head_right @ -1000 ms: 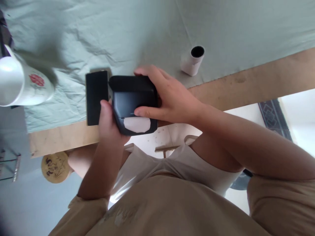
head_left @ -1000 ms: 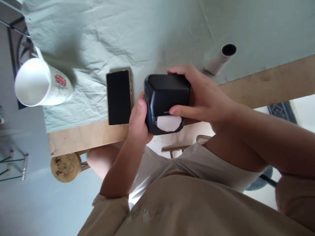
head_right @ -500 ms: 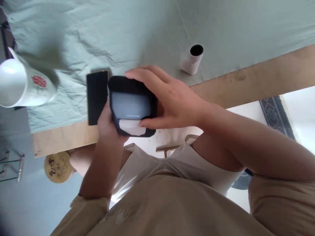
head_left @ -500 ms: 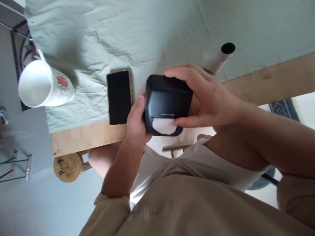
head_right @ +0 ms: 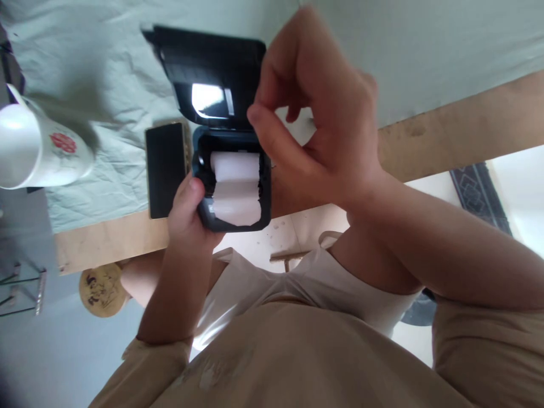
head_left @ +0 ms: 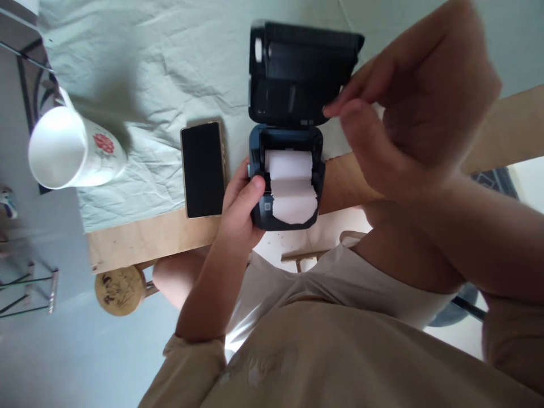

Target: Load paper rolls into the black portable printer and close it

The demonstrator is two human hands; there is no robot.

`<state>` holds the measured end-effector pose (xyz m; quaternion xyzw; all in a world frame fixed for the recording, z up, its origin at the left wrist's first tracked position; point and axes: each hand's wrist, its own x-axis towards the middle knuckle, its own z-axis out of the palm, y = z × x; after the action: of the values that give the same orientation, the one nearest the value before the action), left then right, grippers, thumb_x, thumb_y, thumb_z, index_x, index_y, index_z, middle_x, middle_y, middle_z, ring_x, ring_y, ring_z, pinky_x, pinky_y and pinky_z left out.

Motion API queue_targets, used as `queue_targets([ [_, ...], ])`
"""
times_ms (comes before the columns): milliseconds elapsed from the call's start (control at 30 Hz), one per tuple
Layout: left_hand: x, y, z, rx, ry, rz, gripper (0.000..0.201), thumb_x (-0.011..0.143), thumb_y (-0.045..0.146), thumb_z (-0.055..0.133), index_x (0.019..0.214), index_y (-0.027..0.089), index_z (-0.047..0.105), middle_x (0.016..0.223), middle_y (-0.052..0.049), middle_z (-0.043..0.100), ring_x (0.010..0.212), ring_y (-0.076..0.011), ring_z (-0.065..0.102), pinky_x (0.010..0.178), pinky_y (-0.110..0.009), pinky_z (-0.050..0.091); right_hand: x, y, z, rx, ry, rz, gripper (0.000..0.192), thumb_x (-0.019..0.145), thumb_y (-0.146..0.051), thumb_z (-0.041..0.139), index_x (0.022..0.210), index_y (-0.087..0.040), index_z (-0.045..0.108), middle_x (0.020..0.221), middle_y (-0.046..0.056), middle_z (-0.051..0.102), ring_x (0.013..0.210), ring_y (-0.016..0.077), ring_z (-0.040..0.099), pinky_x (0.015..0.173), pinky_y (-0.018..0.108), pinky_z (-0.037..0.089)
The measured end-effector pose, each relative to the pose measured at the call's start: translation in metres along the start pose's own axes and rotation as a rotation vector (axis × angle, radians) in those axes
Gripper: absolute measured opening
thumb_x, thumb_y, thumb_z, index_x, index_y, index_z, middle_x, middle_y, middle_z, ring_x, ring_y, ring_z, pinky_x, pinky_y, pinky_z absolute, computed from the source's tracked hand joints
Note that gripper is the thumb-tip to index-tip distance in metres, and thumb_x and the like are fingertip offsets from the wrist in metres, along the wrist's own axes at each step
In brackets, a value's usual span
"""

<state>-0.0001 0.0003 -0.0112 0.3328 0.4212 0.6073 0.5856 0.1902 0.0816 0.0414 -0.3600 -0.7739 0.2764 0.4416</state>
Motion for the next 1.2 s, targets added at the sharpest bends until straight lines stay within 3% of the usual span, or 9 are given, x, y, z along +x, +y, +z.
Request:
queue_targets([
  [100,0.000,-0.002,0.000,0.013,-0.040,0.046,0.031,0.094,0.045,0.064,0.113,0.022,0.072,0.102,-0.005,0.074,0.115,-0.0230,0.070,0.087,-0.030,0.060,0.000,0.001,0.003,-0.323,-0.148,-0.176,0.022,0.096,-0.036,0.049,0.092,-0.019,0.062,0.086,0.000,0.065,0.069,0.0049,0.053,0.066,0.026,0.040],
  [267,-0.001,-0.003,0.000,0.088,-0.015,0.056,0.035,0.089,0.050,0.069,0.111,0.023,0.072,0.100,-0.004,0.074,0.110,-0.0204,0.071,0.078,-0.023,0.059,-0.002,-0.012,0.010,-0.601,-0.403,-0.066,0.033,0.095,-0.043,0.042,0.096,-0.024,0.069,0.106,-0.002,0.071,0.069,0.0082,0.052,0.057,0.028,0.017],
  [367,-0.001,-0.002,0.001,0.072,-0.039,0.058,0.030,0.090,0.048,0.069,0.108,0.024,0.073,0.103,-0.004,0.075,0.117,-0.0213,0.069,0.092,-0.026,0.059,-0.001,-0.017,0.012,-0.611,-0.505,0.048,0.023,0.091,-0.040,0.050,0.101,-0.025,0.065,0.088,0.001,0.069,0.060,0.0080,0.044,0.059,0.026,0.020],
  [467,-0.001,-0.001,0.002,0.054,-0.041,0.066,0.032,0.091,0.045,0.069,0.114,0.023,0.073,0.106,-0.005,0.075,0.125,-0.0228,0.066,0.103,-0.029,0.056,0.002,-0.015,0.010,-0.490,-0.487,0.080,0.028,0.083,-0.038,0.057,0.107,-0.025,0.063,0.077,0.002,0.065,0.057,0.0087,0.043,0.059,0.025,0.022],
  [600,-0.001,-0.002,0.002,-0.027,0.044,0.013,0.032,0.093,0.046,0.066,0.113,0.023,0.074,0.102,-0.004,0.076,0.127,-0.0241,0.065,0.104,-0.032,0.057,0.008,-0.007,0.001,-0.125,-0.497,0.049,0.043,0.079,-0.035,0.063,0.120,-0.025,0.058,0.096,-0.002,0.069,0.061,0.0039,0.050,0.058,0.022,0.037],
  [733,0.002,-0.003,0.002,-0.107,0.169,-0.057,0.035,0.096,0.052,0.058,0.102,0.022,0.076,0.105,-0.003,0.077,0.116,-0.0238,0.071,0.095,-0.034,0.062,0.011,0.005,-0.004,0.525,-0.384,0.320,0.037,0.079,-0.032,0.060,0.114,-0.020,0.057,0.084,-0.001,0.063,0.062,0.0060,0.055,0.050,0.021,0.040],
  [800,0.003,-0.002,0.003,-0.127,0.227,-0.086,0.038,0.095,0.055,0.057,0.099,0.022,0.075,0.104,-0.003,0.077,0.108,-0.0231,0.074,0.089,-0.035,0.064,0.010,0.014,-0.002,0.594,-0.286,0.444,0.033,0.077,-0.035,0.061,0.106,-0.019,0.058,0.076,-0.001,0.056,0.061,0.0085,0.055,0.046,0.022,0.039],
  [1000,0.004,-0.002,0.003,-0.200,0.173,-0.137,0.038,0.094,0.054,0.059,0.103,0.021,0.075,0.104,-0.004,0.076,0.097,-0.0227,0.076,0.081,-0.035,0.066,0.001,0.037,-0.004,0.031,-0.189,0.214,0.023,0.076,-0.032,0.072,0.086,-0.018,0.057,0.080,0.003,0.060,0.078,0.0101,0.058,0.070,0.027,0.049],
  [1200,0.004,-0.003,0.003,-0.210,0.174,-0.114,0.036,0.094,0.052,0.060,0.101,0.020,0.076,0.104,-0.003,0.077,0.095,-0.0218,0.076,0.083,-0.036,0.066,-0.005,0.053,0.001,-0.328,-0.279,0.096,0.038,0.080,-0.038,0.071,0.114,-0.021,0.064,0.109,0.010,0.067,0.098,0.0172,0.064,0.088,0.034,0.053],
])
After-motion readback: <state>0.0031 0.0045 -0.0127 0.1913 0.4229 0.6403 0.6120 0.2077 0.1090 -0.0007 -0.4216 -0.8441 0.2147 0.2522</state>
